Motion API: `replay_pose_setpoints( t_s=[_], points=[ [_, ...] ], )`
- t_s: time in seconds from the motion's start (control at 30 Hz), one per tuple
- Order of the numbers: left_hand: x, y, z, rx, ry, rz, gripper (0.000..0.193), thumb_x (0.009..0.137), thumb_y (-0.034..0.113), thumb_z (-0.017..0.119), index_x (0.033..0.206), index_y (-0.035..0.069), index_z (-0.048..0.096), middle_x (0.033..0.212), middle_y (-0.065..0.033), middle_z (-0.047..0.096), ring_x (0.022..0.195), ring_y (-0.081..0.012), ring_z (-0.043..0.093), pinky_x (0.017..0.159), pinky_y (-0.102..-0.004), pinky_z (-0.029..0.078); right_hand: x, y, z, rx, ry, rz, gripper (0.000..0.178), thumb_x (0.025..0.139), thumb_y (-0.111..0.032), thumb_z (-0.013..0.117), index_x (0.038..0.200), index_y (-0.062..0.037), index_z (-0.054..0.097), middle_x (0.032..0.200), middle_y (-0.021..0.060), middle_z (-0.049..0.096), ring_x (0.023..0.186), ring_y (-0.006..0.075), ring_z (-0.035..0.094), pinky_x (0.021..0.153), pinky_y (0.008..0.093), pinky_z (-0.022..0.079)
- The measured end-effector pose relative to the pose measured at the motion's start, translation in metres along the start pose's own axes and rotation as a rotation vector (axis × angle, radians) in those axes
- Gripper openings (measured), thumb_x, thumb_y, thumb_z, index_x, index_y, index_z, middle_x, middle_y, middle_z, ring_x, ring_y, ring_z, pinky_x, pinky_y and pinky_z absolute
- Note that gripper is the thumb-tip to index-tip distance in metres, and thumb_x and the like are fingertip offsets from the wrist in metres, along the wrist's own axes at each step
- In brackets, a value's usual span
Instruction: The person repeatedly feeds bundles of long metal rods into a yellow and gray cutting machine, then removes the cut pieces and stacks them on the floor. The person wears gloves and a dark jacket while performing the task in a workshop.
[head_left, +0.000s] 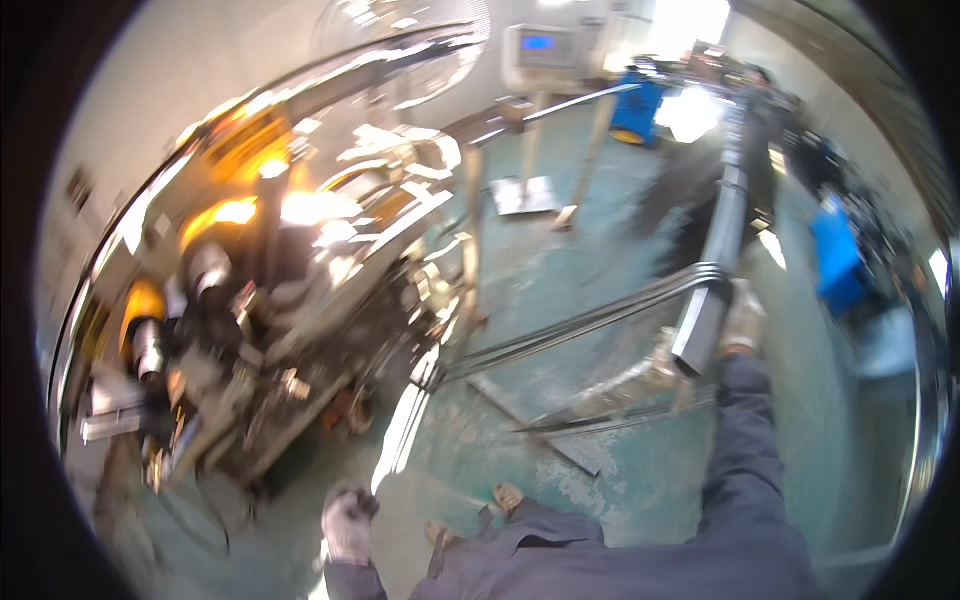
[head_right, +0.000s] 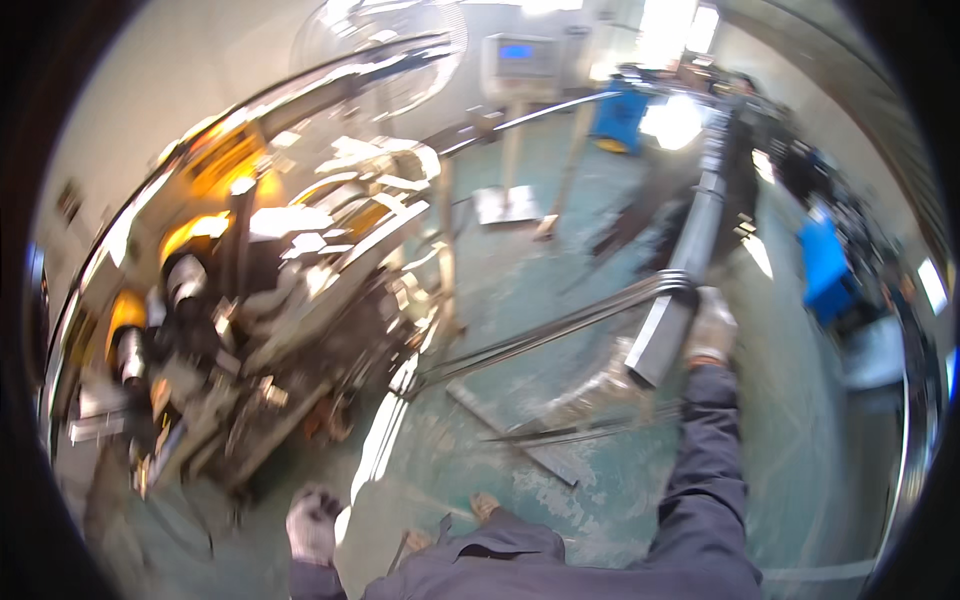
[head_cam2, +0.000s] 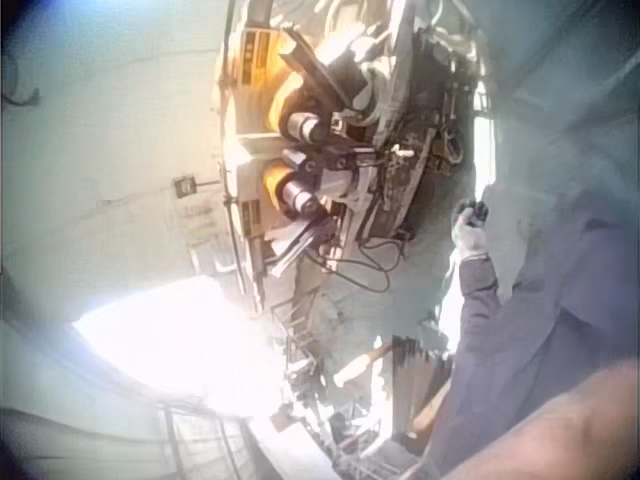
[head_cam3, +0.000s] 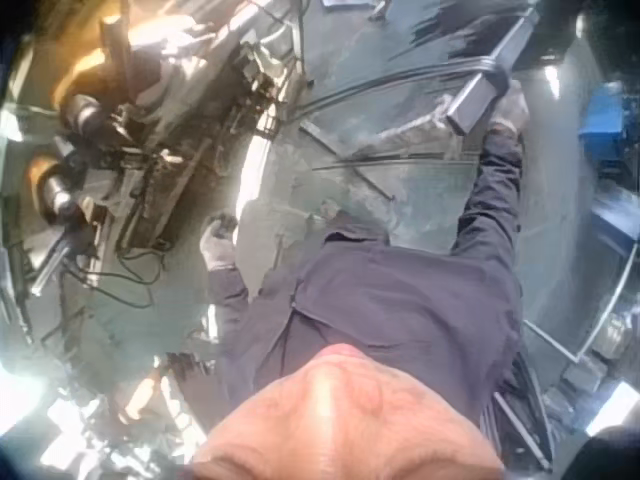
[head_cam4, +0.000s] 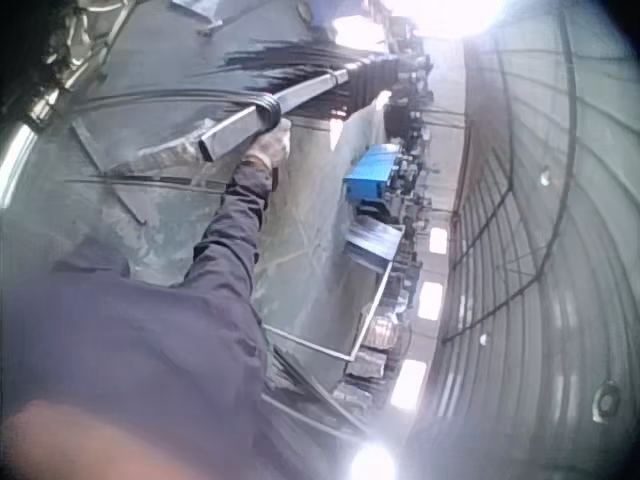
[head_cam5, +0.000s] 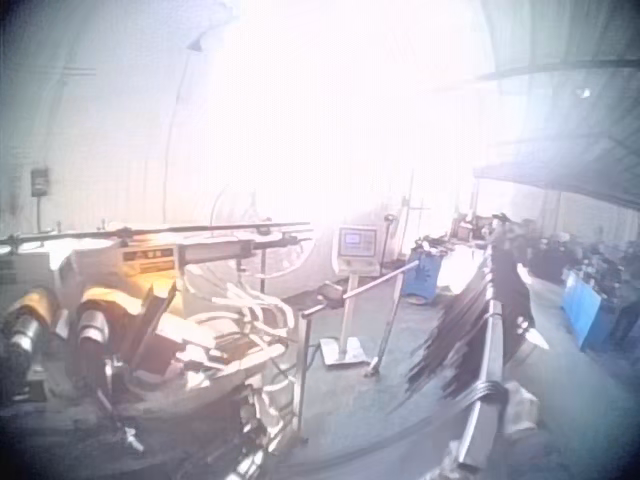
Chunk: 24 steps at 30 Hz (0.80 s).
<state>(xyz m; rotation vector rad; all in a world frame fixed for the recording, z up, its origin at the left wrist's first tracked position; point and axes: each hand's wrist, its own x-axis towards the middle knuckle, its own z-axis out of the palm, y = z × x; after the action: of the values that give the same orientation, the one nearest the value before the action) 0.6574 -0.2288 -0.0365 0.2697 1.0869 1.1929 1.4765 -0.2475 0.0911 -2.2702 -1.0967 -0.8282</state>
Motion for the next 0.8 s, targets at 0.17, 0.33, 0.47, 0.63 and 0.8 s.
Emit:
replay_pose_setpoints(
  t_s=[0.17, 0.33, 0.47, 0.63, 0.8],
  points=[
    [-0.035, -0.033, 0.055, 0.068, 0.082, -0.002, 0.028, 0.101, 0.003, 0.070, 0.128, -0.001, 0.064, 0.111, -0.0177, 0.075, 0.100, -0.0301, 0.075, 0.090, -0.0439, 0.064, 0.119, 0.087, 0.083, 0.061, -0.313, 0.024, 0.039, 0.115, -0.017, 0.047, 0.145, -0.0150, 0.072, 0.143, 0.0173, 0.076, 0.126, 0.0389, 0.075, 0.106, 0.0489, 0.061],
    [-0.085, -0.081, -0.003, 0.080, 0.231, -0.084, 0.040, 0.100, 0.004, 0.071, 0.138, -0.006, 0.062, 0.116, -0.0182, 0.078, 0.098, -0.0294, 0.080, 0.087, -0.0415, 0.066, -0.009, -0.040, 0.111, 0.114, -0.051, -0.299, 0.038, 0.110, -0.024, 0.053, 0.138, -0.0108, 0.075, 0.133, 0.0197, 0.077, 0.122, 0.0400, 0.076, 0.104, 0.0487, 0.061],
    [-0.133, -0.075, -0.096, -0.035, 0.593, 0.010, 0.041, 0.098, 0.002, 0.072, 0.137, -0.003, 0.062, 0.115, -0.0191, 0.080, 0.097, -0.0304, 0.081, 0.084, -0.0417, 0.066, -0.234, -0.169, 0.083, 0.325, -0.422, -0.432, 0.039, 0.106, -0.029, 0.058, 0.132, -0.0074, 0.077, 0.126, 0.0215, 0.079, 0.119, 0.0409, 0.077, 0.103, 0.0486, 0.062],
    [-0.225, -0.049, -0.228, -0.185, 0.862, 0.289, 0.036, 0.097, 0.001, 0.072, 0.133, 0.000, 0.065, 0.111, -0.0158, 0.081, 0.094, -0.0277, 0.080, 0.082, -0.0396, 0.064, -0.447, -0.260, 0.006, 0.262, -1.061, -0.621, 0.043, 0.101, -0.036, 0.064, 0.125, -0.0031, 0.080, 0.117, 0.0239, 0.080, 0.114, 0.0420, 0.078, 0.101, 0.0485, 0.062],
    [-0.331, -0.010, -0.390, 0.030, 1.040, 0.609, 0.017, 0.098, -0.002, 0.071, 0.112, 0.005, 0.076, 0.106, -0.0056, 0.079, 0.093, -0.0161, 0.075, 0.084, -0.0344, 0.062, -0.559, -0.380, -0.033, 0.207, -1.305, -0.869, 0.050, 0.095, -0.042, 0.070, 0.117, 0.0011, 0.083, 0.107, 0.0262, 0.082, 0.110, 0.0431, 0.080, 0.100, 0.0483, 0.062]
  ],
)
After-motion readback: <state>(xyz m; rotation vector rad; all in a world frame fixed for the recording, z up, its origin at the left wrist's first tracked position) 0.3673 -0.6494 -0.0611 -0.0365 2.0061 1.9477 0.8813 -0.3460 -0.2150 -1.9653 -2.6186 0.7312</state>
